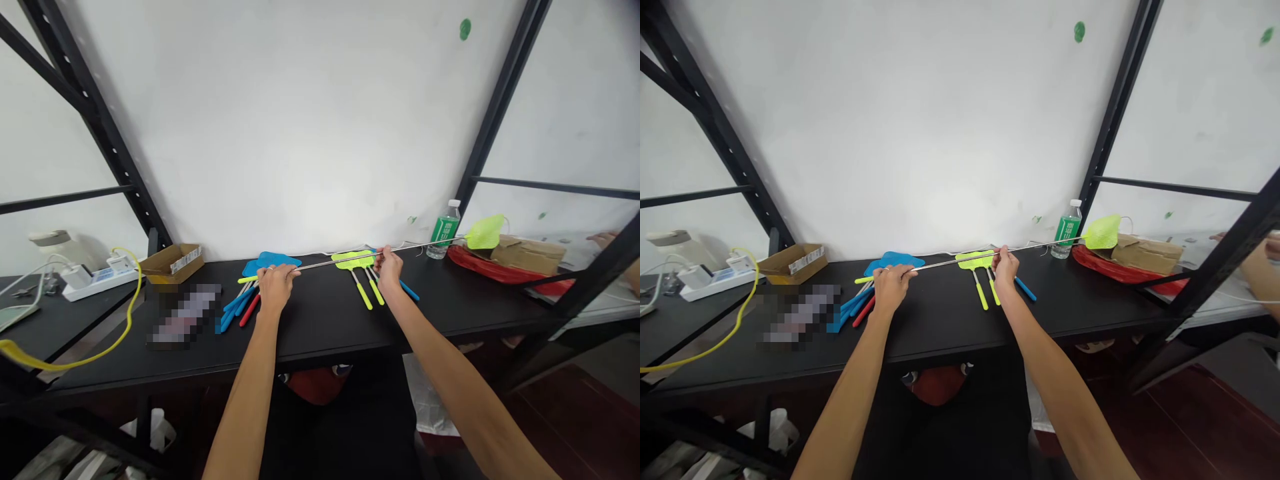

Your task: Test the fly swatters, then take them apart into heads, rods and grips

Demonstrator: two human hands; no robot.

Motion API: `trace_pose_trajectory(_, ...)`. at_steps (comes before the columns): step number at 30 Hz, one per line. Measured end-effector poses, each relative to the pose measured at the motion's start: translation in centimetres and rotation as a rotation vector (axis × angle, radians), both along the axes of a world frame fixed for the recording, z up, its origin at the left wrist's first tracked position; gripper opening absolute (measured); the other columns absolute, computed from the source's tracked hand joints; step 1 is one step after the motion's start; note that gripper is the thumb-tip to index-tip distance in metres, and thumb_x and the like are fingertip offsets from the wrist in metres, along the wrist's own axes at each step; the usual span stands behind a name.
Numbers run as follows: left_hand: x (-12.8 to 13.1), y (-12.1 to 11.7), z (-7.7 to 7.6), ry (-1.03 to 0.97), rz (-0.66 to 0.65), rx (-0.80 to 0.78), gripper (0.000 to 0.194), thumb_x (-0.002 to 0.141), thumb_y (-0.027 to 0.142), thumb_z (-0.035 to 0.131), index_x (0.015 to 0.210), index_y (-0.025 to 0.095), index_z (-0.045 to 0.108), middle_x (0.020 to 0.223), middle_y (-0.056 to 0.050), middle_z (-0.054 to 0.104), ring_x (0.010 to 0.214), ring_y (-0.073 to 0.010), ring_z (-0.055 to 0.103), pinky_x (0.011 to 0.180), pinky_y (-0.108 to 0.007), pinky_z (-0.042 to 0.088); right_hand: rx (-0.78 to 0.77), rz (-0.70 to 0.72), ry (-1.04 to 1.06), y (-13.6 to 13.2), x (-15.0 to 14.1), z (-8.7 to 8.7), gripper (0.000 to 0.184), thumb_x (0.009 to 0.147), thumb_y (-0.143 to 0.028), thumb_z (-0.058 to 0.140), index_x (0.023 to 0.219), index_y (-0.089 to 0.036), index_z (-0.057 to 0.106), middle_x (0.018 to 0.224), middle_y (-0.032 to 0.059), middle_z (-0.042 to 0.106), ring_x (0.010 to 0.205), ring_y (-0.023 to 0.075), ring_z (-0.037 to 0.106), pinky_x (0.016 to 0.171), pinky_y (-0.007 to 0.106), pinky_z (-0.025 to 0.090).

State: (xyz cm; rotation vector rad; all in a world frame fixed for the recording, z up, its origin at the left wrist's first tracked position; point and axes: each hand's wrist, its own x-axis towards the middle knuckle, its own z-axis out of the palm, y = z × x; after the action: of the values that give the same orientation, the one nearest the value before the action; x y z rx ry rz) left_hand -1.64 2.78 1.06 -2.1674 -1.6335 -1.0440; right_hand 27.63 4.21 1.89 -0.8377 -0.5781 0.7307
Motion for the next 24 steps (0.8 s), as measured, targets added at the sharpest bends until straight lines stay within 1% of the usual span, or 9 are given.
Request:
trace_pose_trajectory(2, 0.0, -0.1, 0.0, -0.011, -0.006, 0.006, 0.035, 0.097, 0.044, 0.044, 0.105, 0.028, 0.074, 0.104, -0.008, 0.075, 0.097, -0.0283, 0.061, 0.095, -0.045, 0.031, -0.009, 0.032, 0.007, -0.2, 0.6, -0.1, 0.043, 0.078, -0.058, 0.066, 0.07, -0.017, 0.058, 0.051, -0.0054, 0.046, 0.039, 0.006, 0.039, 0.036, 0.021, 0.026)
trace_pose_trajectory(4, 0.2, -0.5, 0.1, -0.04, 0.018, 0.052, 0.034, 0.098, 0.039, 0.043, 0.106, 0.027, 0.073, 0.111, -0.008, 0.073, 0.104, -0.0291, 0.059, 0.098, -0.046, 0.031, -0.015, 0.077, 0.013, -0.3, 0.4, -0.2, 0.041, 0.076, -0.056, 0.069, 0.071, -0.017, 0.06, 0.053, -0.0046, 0.049, 0.04, 0.0063, 0.042, 0.036, 0.021, 0.027)
trace_pose_trajectory(8, 1.3, -1.6, 0.8, -0.104, 0.11, 0.255, 0.038, 0.097, 0.028, 0.04, 0.126, 0.026, 0.065, 0.14, -0.011, 0.056, 0.13, -0.0312, 0.043, 0.107, -0.047, 0.028, 0.005, 0.138, 0.016, -0.1, -1.4, -0.3, 0.037, 0.071, -0.051, 0.073, 0.078, -0.017, 0.063, 0.06, -0.0027, 0.056, 0.043, 0.0066, 0.047, 0.038, 0.02, 0.031)
trace_pose_trajectory(10, 2.2, -2.2, 1.0, -0.095, 0.079, 0.305, 0.039, 0.097, 0.027, 0.04, 0.129, 0.024, 0.063, 0.141, -0.012, 0.053, 0.132, -0.0307, 0.042, 0.107, -0.046, 0.03, 0.018, 0.188, 0.004, -0.1, -2.7, -0.3, 0.035, 0.069, -0.048, 0.074, 0.08, -0.017, 0.064, 0.063, -0.0018, 0.059, 0.045, 0.0066, 0.049, 0.039, 0.019, 0.032)
trace_pose_trajectory(14, 3.7, -2.8, 0.8, -0.039, -0.076, 0.235, 0.034, 0.097, 0.027, 0.04, 0.108, 0.023, 0.072, 0.116, -0.013, 0.065, 0.113, -0.0286, 0.055, 0.099, -0.042, 0.036, 0.047, 0.297, -0.054, -0.2, -5.8, -0.8, 0.035, 0.069, -0.046, 0.075, 0.084, -0.017, 0.065, 0.067, -0.0004, 0.063, 0.048, 0.0083, 0.054, 0.039, 0.019, 0.032)
trace_pose_trajectory(17, 4.2, -2.8, 0.3, -0.077, -0.158, 0.112, 0.032, 0.096, 0.029, 0.042, 0.106, 0.023, 0.071, 0.099, -0.01, 0.069, 0.097, -0.0246, 0.061, 0.09, -0.036, 0.041, 0.056, 0.356, -0.093, -0.5, -7.7, -1.0, 0.035, 0.069, -0.047, 0.073, 0.084, -0.017, 0.066, 0.069, 0.0011, 0.065, 0.049, 0.0092, 0.056, 0.039, 0.019, 0.032)
trace_pose_trajectory(19, 4.2, -2.6, 0.0, -0.139, -0.194, -0.03, 0.03, 0.095, 0.034, 0.045, 0.107, 0.023, 0.07, 0.083, -0.005, 0.069, 0.081, -0.0201, 0.063, 0.078, -0.03, 0.043, 0.068, 0.392, -0.112, -0.6, -8.5, -1.0, 0.034, 0.07, -0.047, 0.073, 0.085, -0.017, 0.067, 0.071, 0.0023, 0.067, 0.05, 0.0093, 0.057, 0.039, 0.019, 0.033)
trace_pose_trajectory(21, 4.2, -2.4, -0.3, -0.232, -0.205, -0.148, 0.032, 0.095, 0.041, 0.046, 0.1, 0.023, 0.071, 0.069, -0.002, 0.066, 0.068, -0.0168, 0.061, 0.068, -0.027, 0.041, 0.08, 0.421, -0.126, -0.6, -9.1, -0.9, 0.034, 0.071, -0.047, 0.072, 0.085, -0.016, 0.067, 0.073, 0.0031, 0.068, 0.051, 0.0096, 0.058, 0.04, 0.019, 0.034)
trace_pose_trajectory(24, 4.2, -1.8, -0.6, -0.491, -0.25, -0.198, 0.043, 0.095, 0.051, 0.041, 0.093, 0.02, 0.071, 0.059, 0.0, 0.061, 0.059, -0.0147, 0.058, 0.063, -0.025, 0.041, 0.08, 0.464, -0.144, -0.7, -9.5, -1.1, 0.033, 0.071, -0.046, 0.072, 0.087, -0.017, 0.068, 0.075, 0.0037, 0.07, 0.052, 0.0103, 0.059, 0.041, 0.02, 0.035)
